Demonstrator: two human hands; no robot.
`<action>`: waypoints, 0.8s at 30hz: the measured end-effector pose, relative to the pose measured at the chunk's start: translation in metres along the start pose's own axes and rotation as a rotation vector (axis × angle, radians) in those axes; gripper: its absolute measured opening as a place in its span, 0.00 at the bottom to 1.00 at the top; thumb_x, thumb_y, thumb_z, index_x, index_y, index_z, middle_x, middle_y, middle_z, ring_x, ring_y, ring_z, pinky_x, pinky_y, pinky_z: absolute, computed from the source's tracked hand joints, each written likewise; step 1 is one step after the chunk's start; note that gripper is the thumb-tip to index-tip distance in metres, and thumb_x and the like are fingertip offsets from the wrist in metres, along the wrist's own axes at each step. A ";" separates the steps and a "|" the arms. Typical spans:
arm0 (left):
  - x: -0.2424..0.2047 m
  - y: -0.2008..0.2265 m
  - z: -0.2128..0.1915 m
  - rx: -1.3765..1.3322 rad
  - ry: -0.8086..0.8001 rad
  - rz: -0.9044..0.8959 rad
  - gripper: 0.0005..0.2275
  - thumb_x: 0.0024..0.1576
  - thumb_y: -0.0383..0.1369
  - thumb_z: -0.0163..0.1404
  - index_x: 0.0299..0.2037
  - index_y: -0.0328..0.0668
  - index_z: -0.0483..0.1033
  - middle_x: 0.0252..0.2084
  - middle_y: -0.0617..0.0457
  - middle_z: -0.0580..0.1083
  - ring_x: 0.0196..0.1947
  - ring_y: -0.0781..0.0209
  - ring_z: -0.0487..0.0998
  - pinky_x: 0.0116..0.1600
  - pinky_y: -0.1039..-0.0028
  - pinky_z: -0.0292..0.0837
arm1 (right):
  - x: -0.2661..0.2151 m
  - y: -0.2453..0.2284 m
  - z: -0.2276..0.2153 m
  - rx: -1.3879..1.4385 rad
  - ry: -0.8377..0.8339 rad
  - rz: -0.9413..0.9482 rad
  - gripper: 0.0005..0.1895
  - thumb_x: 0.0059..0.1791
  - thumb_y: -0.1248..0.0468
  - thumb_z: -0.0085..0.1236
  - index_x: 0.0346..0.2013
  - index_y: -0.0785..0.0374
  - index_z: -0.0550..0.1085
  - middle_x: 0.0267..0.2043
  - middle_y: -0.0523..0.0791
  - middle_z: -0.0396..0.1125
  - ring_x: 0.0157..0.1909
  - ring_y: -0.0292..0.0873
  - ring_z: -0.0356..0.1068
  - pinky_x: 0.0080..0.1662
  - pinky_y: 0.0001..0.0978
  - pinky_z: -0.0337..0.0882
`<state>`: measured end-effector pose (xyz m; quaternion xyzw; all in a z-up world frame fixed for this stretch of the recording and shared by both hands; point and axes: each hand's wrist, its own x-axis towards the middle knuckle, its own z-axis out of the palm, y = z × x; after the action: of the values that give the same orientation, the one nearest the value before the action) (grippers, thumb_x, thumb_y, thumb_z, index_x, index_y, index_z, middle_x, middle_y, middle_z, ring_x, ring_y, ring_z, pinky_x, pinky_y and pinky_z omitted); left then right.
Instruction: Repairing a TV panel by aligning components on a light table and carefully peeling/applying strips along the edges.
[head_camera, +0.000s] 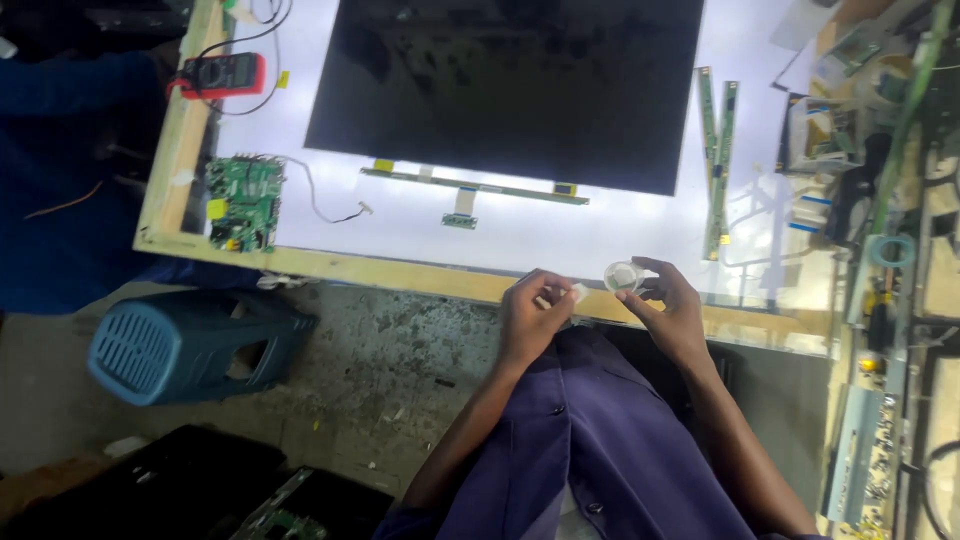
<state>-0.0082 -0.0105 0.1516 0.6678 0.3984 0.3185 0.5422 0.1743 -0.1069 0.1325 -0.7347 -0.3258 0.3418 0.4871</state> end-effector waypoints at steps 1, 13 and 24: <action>-0.003 0.000 0.000 -0.014 -0.024 0.011 0.05 0.52 0.35 0.58 0.32 0.45 0.78 0.21 0.57 0.71 0.24 0.67 0.77 0.27 0.78 0.70 | 0.006 0.007 -0.011 -0.008 0.028 0.002 0.33 0.39 0.61 0.71 0.56 0.67 0.71 0.50 0.57 0.67 0.44 0.57 0.71 0.46 0.50 0.70; -0.033 -0.040 -0.014 -0.477 -0.021 -0.220 0.09 0.54 0.24 0.52 0.41 0.24 0.77 0.31 0.32 0.77 0.31 0.55 0.83 0.26 0.78 0.79 | 0.062 0.124 -0.123 -0.051 0.491 0.006 0.26 0.58 0.58 0.59 0.59 0.77 0.64 0.52 0.61 0.62 0.52 0.54 0.65 0.43 0.45 0.70; -0.041 -0.033 -0.013 -0.563 0.102 -0.300 0.07 0.50 0.31 0.60 0.35 0.38 0.77 0.29 0.50 0.78 0.29 0.60 0.82 0.23 0.81 0.74 | 0.069 0.173 -0.150 -0.119 0.591 -0.083 0.14 0.61 0.54 0.48 0.53 0.62 0.71 0.49 0.47 0.59 0.51 0.44 0.62 0.50 0.35 0.66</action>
<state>-0.0448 -0.0371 0.1219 0.4086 0.4150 0.3658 0.7260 0.3611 -0.1789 0.0010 -0.8156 -0.2189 0.0735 0.5305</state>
